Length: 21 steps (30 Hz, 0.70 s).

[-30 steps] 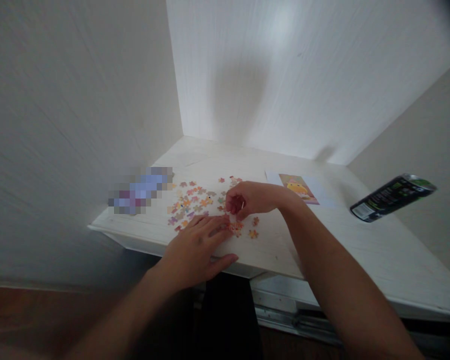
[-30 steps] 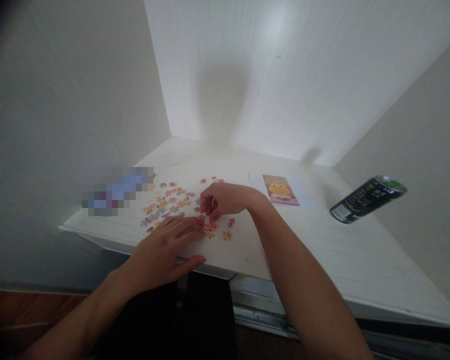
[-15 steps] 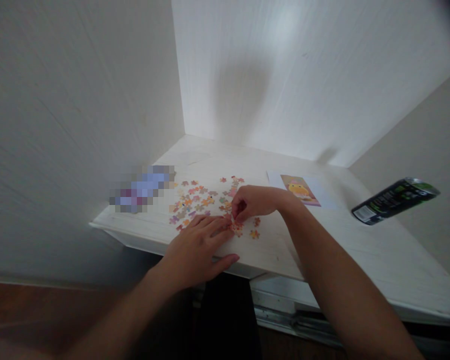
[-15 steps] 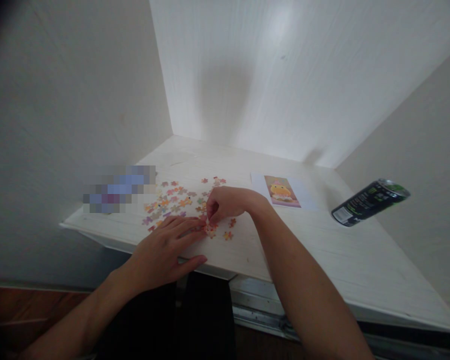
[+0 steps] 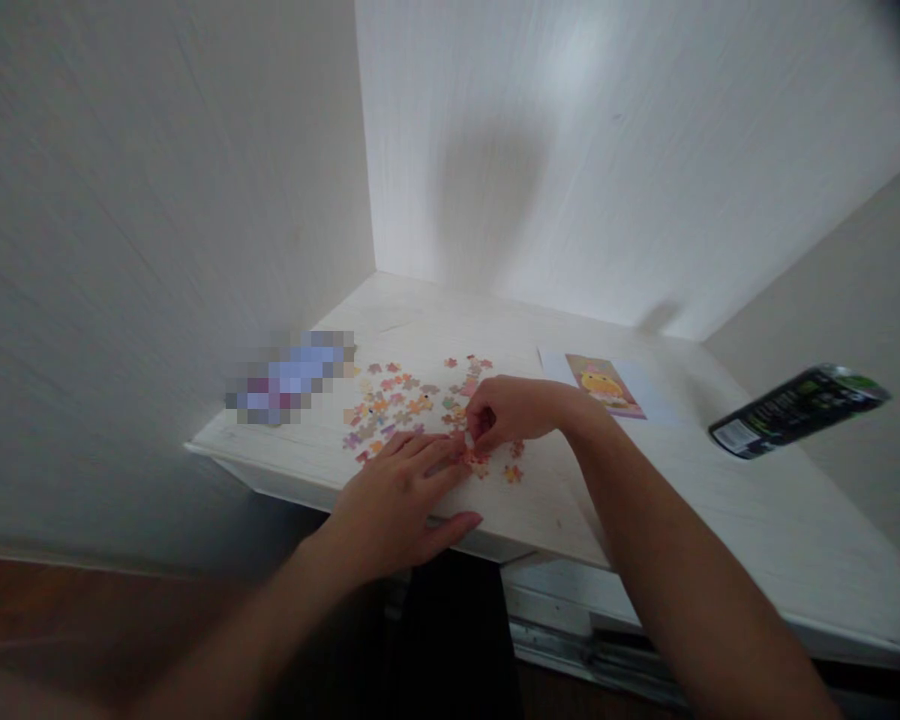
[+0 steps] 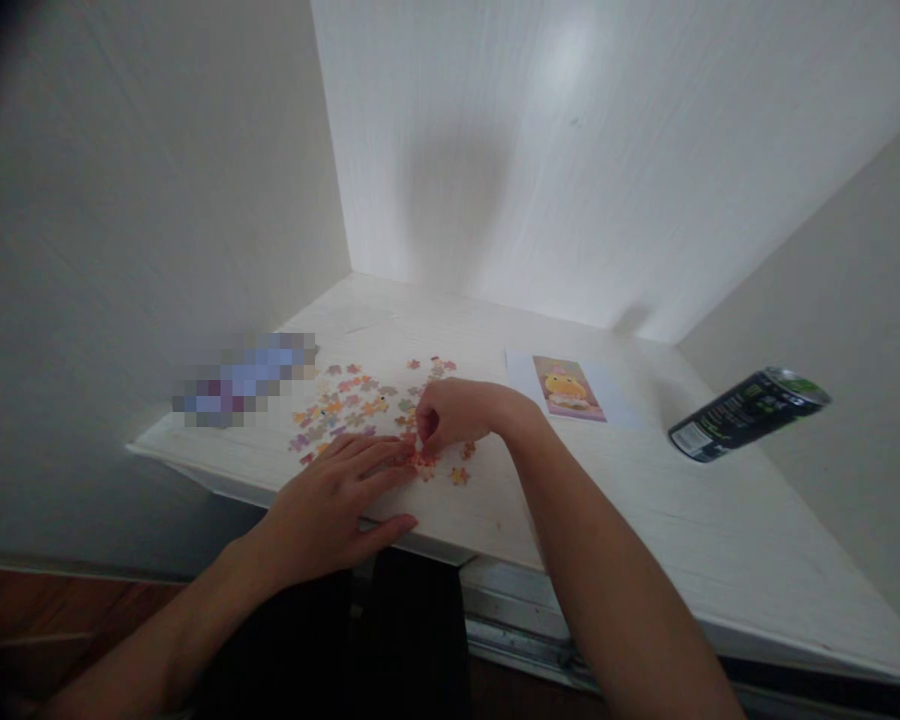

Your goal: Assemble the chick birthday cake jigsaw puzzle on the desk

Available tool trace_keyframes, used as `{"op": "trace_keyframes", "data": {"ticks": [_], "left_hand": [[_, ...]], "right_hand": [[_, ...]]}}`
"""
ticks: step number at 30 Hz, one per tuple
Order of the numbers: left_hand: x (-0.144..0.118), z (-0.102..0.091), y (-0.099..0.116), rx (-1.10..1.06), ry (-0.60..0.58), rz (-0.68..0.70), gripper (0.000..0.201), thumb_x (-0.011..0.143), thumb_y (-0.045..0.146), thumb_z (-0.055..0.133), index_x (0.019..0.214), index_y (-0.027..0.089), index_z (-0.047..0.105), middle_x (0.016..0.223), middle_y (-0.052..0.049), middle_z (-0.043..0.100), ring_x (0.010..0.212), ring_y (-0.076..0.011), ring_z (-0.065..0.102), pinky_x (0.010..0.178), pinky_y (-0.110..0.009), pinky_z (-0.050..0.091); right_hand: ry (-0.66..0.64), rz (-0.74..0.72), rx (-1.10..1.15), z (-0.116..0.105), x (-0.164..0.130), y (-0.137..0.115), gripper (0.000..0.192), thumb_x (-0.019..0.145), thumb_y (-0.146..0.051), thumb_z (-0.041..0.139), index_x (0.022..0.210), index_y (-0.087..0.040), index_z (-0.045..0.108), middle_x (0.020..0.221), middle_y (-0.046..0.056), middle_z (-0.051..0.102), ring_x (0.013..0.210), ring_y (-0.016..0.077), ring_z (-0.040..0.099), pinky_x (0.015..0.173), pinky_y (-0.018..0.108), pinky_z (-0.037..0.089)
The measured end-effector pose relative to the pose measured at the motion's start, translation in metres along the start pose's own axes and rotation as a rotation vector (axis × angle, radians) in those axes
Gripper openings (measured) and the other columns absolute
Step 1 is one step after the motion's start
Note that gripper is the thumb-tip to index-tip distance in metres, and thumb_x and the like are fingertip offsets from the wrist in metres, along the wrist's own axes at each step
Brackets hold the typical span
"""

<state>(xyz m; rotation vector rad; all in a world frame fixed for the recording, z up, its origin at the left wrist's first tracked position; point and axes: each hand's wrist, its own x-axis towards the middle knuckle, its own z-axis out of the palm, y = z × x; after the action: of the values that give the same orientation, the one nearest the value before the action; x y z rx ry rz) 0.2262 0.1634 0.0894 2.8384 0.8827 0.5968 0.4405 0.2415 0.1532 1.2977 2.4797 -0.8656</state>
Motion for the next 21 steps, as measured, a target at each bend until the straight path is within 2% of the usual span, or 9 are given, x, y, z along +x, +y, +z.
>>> {"op": "trace_keyframes", "data": {"ticks": [10,21], "left_hand": [[-0.0014,0.0022,-0.0004,-0.001,0.029,-0.004,0.043,0.089,0.049,0.054,0.123,0.023,0.057,0.135,-0.009,0.055,0.122,-0.0303,0.05,0.106,-0.051,0.035],[-0.0018,-0.0024,0.0024,-0.032,0.003,-0.03,0.044,0.087,0.052,0.056,0.119,0.022,0.059,0.131,-0.007,0.056,0.119,-0.0272,0.051,0.107,-0.045,0.034]], "right_hand": [[-0.064,0.033,-0.017,-0.0015,-0.0019,-0.0006,0.027,0.07,-0.04,0.07,0.083,-0.017,0.071,0.066,0.001,0.066,0.056,0.0117,0.054,0.052,0.023,0.036],[-0.033,0.12,-0.066,0.0028,0.0011,0.0008,0.033,0.066,-0.047,0.071,0.081,-0.017,0.07,0.069,0.002,0.065,0.055,0.012,0.051,0.052,0.025,0.034]]}}
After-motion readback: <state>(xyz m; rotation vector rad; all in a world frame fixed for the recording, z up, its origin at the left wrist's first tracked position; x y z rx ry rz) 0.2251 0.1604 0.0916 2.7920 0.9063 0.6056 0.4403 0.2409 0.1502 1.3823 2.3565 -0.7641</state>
